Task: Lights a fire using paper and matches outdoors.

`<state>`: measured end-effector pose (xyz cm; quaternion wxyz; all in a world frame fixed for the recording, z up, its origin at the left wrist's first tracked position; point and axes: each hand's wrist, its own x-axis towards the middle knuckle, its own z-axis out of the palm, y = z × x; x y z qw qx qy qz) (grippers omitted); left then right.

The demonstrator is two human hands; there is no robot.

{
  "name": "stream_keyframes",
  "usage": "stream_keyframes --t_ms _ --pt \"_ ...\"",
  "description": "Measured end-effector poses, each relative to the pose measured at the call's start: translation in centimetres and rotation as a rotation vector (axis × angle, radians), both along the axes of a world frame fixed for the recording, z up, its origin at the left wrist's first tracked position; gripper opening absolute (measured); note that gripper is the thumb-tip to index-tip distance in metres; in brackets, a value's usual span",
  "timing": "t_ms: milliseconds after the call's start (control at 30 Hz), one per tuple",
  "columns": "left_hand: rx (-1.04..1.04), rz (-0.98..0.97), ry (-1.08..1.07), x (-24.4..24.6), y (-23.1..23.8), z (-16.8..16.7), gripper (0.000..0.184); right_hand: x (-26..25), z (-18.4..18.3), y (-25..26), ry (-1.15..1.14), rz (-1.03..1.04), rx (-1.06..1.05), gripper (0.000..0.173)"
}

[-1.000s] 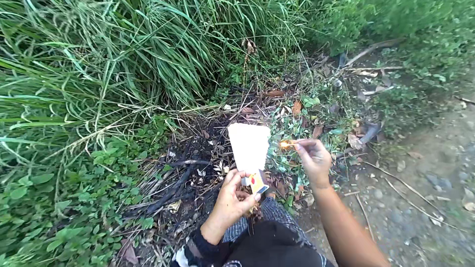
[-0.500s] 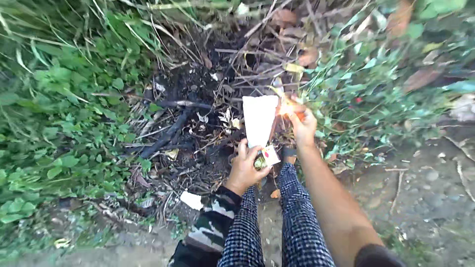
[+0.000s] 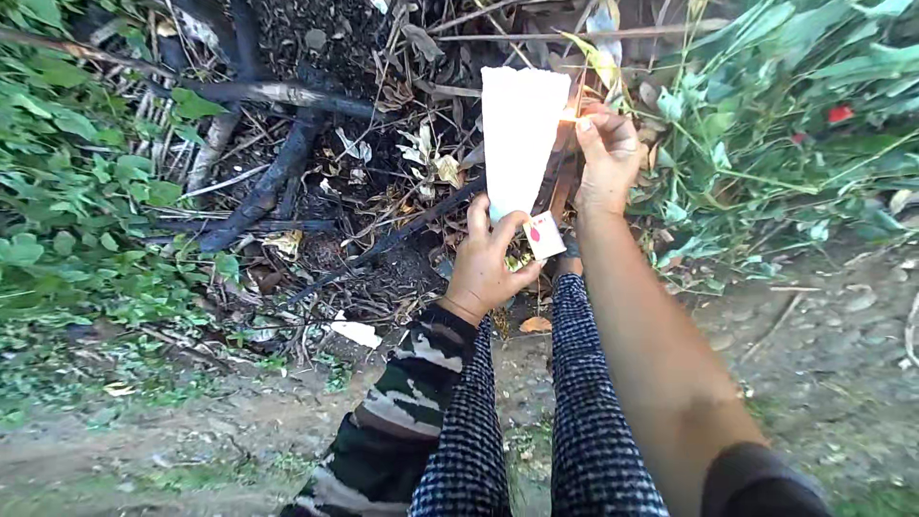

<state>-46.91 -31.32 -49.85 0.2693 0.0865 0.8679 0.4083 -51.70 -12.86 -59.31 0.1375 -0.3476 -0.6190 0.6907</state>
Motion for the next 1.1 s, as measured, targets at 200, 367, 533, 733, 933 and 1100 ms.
stream_keyframes --t_ms 200,367,533,733,933,1100 --pt "-0.012 -0.047 0.016 -0.9 -0.5 -0.2 0.062 -0.3 -0.9 -0.5 -0.019 -0.048 -0.008 0.011" --pt "-0.032 -0.072 0.031 -1.3 -1.1 -1.0 0.062 -0.7 -1.1 -0.6 -0.025 -0.064 0.017 0.009" --pt "-0.032 -0.078 0.005 -1.4 -1.5 -1.4 0.062 -0.9 -1.4 -0.9 -0.01 -0.078 0.038 0.009" --pt "-0.02 -0.077 0.008 -1.4 -1.8 -1.7 0.061 -0.9 -1.4 -1.1 -0.012 -0.065 0.064 0.009" --pt "-0.029 -0.069 0.013 -1.3 -2.1 -1.8 0.06 -0.7 -1.9 -1.1 -0.012 -0.031 0.112 0.01" --pt "-0.015 -0.057 0.024 -1.1 -2.4 -2.1 0.059 -0.7 -2.1 -1.4 -0.002 -0.045 0.12 0.008"
